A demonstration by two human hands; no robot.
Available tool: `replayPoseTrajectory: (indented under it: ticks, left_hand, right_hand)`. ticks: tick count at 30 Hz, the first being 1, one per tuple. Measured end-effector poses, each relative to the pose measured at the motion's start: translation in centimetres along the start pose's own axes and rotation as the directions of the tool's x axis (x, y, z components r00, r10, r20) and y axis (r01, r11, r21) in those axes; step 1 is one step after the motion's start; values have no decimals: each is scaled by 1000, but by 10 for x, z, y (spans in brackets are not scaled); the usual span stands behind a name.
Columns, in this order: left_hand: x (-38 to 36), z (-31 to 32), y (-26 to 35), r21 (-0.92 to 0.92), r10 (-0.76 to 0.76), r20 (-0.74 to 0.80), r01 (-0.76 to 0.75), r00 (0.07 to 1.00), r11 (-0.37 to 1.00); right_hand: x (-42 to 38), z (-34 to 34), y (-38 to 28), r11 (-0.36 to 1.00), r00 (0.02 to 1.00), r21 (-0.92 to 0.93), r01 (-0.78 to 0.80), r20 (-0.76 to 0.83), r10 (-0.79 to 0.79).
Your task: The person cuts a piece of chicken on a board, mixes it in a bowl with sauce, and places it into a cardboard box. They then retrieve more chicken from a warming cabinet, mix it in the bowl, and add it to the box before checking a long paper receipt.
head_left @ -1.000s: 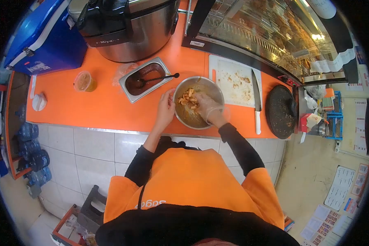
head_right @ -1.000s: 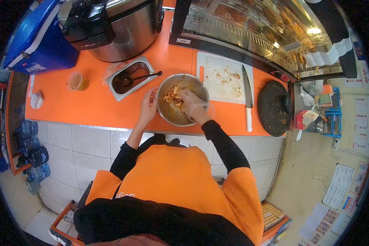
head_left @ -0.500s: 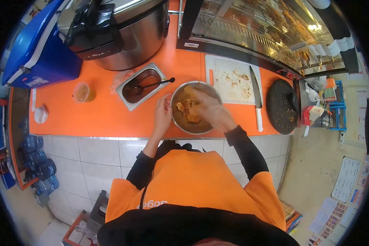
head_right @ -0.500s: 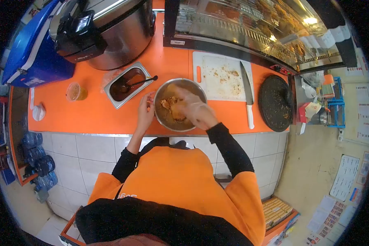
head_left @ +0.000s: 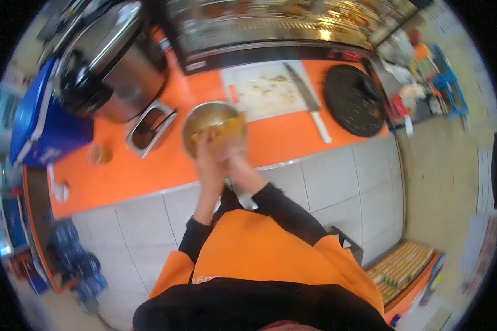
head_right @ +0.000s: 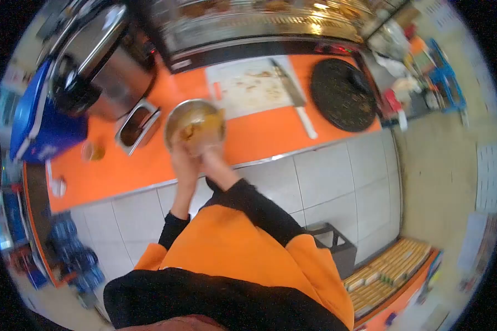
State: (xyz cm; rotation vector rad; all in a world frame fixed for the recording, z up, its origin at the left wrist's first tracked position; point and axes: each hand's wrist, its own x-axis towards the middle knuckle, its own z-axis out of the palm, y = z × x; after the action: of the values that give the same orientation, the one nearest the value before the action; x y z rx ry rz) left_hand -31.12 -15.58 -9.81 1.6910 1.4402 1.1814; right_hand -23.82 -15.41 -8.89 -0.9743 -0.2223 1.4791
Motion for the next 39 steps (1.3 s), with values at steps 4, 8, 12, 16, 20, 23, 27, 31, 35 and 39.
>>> replayPoseTrajectory:
  ticks: [4, 8, 12, 16, 20, 23, 27, 31, 35, 39]
  left_hand:
    - [11, -1, 5, 95, 412, -289, -403, 864, 910]
    - [-10, 20, 63, 235, 513, -100, -481, 853, 845]
    - [-63, 103, 142, 229, 597, 318, -671, 736, 705]
    - [-139, 176, 211, 241, 435, 736, -802, 518, 547]
    - [-199, 263, 256, 195, 171, 945, -901, 278, 387]
    - [-231, 350, 259, 36, 75, 995, -944, 64, 329]
    - [-262, 481, 256, -121, -120, 980, -949, -162, 292]
    - [-296, 598, 261, -201, -339, 893, -937, -295, 286]
    - [-330, 692, 278, -236, -455, 823, -933, -340, 271]
    - [-388, 775, 314, -176, -474, 824, -936, -310, 306]
  right_hand:
    - [-40, -44, 30, 666, 748, -432, 609, 592, -301]
    - [-135, -135, -35, 779, 731, -447, 439, 682, -21]
    - [-209, -293, -62, 805, 970, -551, 222, 40, -239]
    - [-249, -409, -92, 683, 819, -708, 178, -278, -502]
    - [-272, -486, -173, 591, 765, -758, 276, -198, -613]
    - [-295, -597, -204, 526, 662, -830, 188, -288, -692]
    - [-380, -770, -206, 588, 364, -722, -365, -692, -623]
    - [-494, -908, -146, 805, 36, -258, -535, -958, -284]
    - [-603, -970, -124, 842, -252, 172, -512, -967, 45]
    - [-727, -1095, -160, 835, -542, 202, -512, -830, -131]
